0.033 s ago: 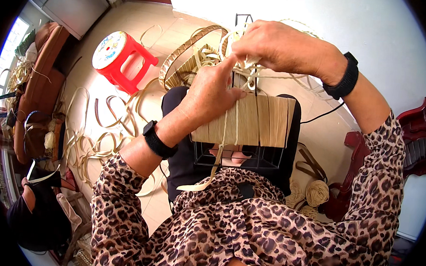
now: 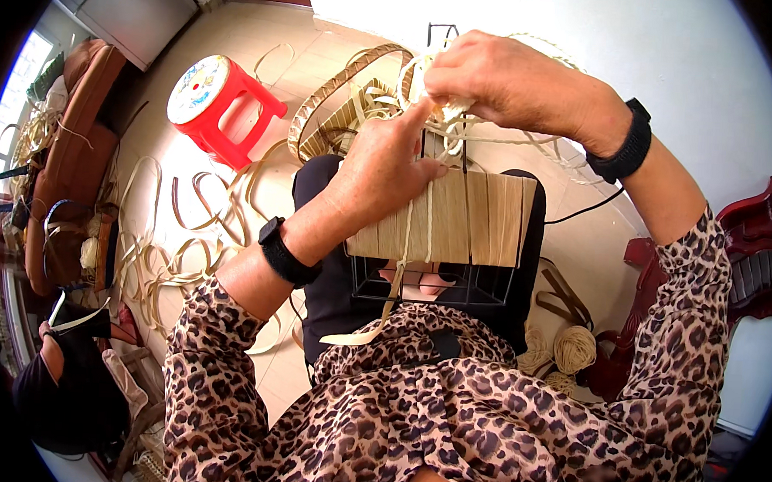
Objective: The person weaves a basket by hand, threading long light-colored fiber strips through a vertical wire frame and around existing horizontal bands.
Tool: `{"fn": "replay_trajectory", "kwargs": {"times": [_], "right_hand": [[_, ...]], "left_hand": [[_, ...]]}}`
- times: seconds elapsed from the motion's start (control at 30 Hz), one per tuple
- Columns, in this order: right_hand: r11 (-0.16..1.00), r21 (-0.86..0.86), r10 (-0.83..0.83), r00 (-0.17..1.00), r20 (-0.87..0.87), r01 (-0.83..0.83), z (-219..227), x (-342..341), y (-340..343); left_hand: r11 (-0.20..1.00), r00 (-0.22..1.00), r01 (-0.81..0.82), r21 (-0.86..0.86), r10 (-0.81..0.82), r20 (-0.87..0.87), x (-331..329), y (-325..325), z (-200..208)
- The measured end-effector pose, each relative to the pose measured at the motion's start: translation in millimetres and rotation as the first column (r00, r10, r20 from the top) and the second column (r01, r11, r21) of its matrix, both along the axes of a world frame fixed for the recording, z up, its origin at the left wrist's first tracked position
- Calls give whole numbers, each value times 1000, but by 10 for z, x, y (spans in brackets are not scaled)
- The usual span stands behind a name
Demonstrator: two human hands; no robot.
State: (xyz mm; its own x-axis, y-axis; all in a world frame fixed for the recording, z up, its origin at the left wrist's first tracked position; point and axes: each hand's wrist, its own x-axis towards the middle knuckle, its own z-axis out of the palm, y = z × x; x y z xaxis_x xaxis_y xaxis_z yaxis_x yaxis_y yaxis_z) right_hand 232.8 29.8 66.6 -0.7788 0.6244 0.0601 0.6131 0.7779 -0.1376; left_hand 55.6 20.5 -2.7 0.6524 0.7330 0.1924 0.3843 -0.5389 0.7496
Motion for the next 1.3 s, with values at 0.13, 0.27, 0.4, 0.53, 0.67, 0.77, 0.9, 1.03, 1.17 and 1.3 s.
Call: {"fn": "replay_trajectory", "kwargs": {"times": [0.13, 0.27, 0.4, 0.53, 0.67, 0.77, 0.9, 1.03, 1.17, 1.3], "right_hand": [[931, 358, -60, 998, -31, 67, -60, -168, -222], [844, 504, -216, 976, 6, 183, 7, -257, -339], [881, 434, -191, 981, -38, 188, 84, -189, -244], [993, 52, -109, 980, 165, 102, -92, -19, 110], [973, 46, -228, 904, 361, 227, -79, -203, 183], [975, 72, -221, 916, 335, 208, -77, -223, 124], [940, -68, -269, 846, 460, 335, -11, -260, 158], [937, -173, -207, 883, 421, 302, 138, -184, 211], [823, -510, -235, 967, 97, 250, 94, -71, 66], [925, -172, -376, 883, -280, 340, 5, 15, -194]], "left_hand": [[1000, 998, 20, -7, -20, -58, 11, 39, 16], [999, 997, 37, -8, -38, -66, 18, 79, 6], [996, 988, 88, -33, -92, -125, 34, 108, 97], [952, 952, 225, -210, -261, -162, 76, 103, 62], [996, 997, 71, 62, -73, 38, 30, -49, -21], [997, 985, -30, 69, 18, 174, 19, -119, -90], [987, 984, 64, 148, -87, 158, -32, -98, -82], [999, 999, 45, 22, -46, 25, -25, -70, 55], [991, 993, 116, 70, -115, -12, 3, 41, 77], [988, 978, 136, -68, -145, -148, 34, 137, 83]]}}
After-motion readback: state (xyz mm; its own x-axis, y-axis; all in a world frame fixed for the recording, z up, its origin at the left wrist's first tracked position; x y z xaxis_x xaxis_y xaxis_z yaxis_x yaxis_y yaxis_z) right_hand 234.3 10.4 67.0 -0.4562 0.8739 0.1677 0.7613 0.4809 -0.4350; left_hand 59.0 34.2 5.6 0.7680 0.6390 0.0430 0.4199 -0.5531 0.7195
